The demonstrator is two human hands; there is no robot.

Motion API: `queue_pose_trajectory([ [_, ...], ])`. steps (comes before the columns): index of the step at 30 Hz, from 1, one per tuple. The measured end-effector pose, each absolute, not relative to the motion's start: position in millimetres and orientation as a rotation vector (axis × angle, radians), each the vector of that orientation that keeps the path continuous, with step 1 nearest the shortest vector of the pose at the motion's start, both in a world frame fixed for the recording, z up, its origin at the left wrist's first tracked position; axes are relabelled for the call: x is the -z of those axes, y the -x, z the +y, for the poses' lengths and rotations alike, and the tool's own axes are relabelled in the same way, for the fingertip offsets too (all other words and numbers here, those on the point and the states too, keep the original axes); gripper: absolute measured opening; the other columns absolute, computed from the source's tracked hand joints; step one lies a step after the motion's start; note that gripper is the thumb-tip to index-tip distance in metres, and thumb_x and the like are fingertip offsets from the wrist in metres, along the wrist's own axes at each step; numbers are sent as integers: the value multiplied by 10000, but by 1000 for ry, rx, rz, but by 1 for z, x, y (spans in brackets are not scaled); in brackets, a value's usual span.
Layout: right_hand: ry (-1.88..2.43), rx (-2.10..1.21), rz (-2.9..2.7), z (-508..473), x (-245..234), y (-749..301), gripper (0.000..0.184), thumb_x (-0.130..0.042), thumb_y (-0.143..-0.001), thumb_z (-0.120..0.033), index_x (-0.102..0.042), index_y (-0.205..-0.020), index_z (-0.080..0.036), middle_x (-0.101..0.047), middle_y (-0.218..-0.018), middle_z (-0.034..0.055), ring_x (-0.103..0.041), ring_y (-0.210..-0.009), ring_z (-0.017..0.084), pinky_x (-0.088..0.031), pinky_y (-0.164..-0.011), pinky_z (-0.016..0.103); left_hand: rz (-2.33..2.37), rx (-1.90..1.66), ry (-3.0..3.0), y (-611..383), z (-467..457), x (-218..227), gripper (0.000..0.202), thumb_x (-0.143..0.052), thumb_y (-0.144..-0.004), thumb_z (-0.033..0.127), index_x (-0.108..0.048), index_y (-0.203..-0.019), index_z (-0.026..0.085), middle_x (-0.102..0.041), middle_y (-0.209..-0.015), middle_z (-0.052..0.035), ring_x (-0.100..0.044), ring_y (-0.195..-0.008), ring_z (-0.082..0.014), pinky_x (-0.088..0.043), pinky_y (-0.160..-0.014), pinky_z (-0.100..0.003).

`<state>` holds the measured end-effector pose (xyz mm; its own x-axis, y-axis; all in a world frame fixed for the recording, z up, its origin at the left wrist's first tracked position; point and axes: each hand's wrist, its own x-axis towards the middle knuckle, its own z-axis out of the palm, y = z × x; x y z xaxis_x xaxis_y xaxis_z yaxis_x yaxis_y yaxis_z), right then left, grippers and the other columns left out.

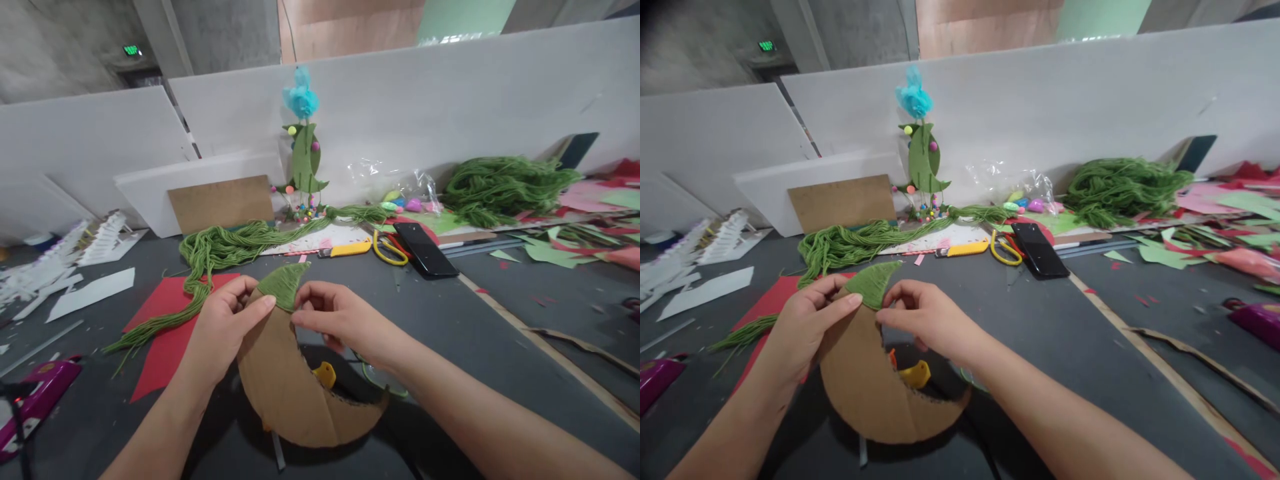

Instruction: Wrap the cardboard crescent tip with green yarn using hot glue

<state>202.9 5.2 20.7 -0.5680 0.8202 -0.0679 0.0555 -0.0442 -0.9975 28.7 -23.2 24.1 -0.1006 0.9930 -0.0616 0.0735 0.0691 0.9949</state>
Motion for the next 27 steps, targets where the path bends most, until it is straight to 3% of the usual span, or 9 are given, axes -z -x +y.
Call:
queue_pose_trajectory([
  [3,986,-1547,-1656,6,-21,-205,118,-616,-766,-248,-566,-708,-159,-314,-495,-91,-230,-434,38,-155,-396,191,1327,-1215,-1144,-29,-23,-23,200,-713,-662,323,-579,-697,178,-552,-550,58,-494,-484,-64,-352,-453,-156],
  [11,844,-1701,-1497,3,-22,-206,124,-651,-743,-267,-574,-723,-173,-400,-535,-80,-279,-458,41,-177,-415,186,1000,-1189,-975,-26,-19,-16,153,-711,-698,255,-605,-770,171,-634,-699,17,-585,-615,-87,-464,-617,-192],
  [16,818,-1563,-1486,-3,-23,-200,96,-632,-735,-208,-572,-679,-158,-483,-596,-62,-380,-532,51,-293,-504,185,946,-1097,-885,-40,-19,-11,219,-694,-718,310,-569,-806,153,-555,-601,43,-519,-501,-64,-422,-506,-171],
  [20,909,-1437,-1453,-4,-22,-196,76,-604,-740,-199,-581,-682,-157,-491,-594,-56,-416,-553,65,-330,-534,192,1154,-1229,-967,-51,-23,-6,290,-666,-740,380,-507,-880,183,-505,-570,78,-466,-482,-57,-354,-460,-159],
  [24,929,-1357,-1483,-5,-22,-193,97,-598,-735,-214,-568,-656,-166,-497,-568,-54,-434,-536,75,-355,-519,195,1176,-1255,-1104,-53,-24,-1,322,-638,-745,428,-518,-923,188,-618,-730,11,-578,-638,-118,-450,-584,-227],
  [27,919,-1301,-1510,-9,-22,-192,85,-590,-731,-214,-568,-660,-173,-529,-589,-43,-473,-546,86,-388,-517,199,930,-1220,-1032,-52,-22,5,379,-737,-627,351,-562,-923,189,-653,-882,-35,-627,-797,-188,-490,-695,-295],
])
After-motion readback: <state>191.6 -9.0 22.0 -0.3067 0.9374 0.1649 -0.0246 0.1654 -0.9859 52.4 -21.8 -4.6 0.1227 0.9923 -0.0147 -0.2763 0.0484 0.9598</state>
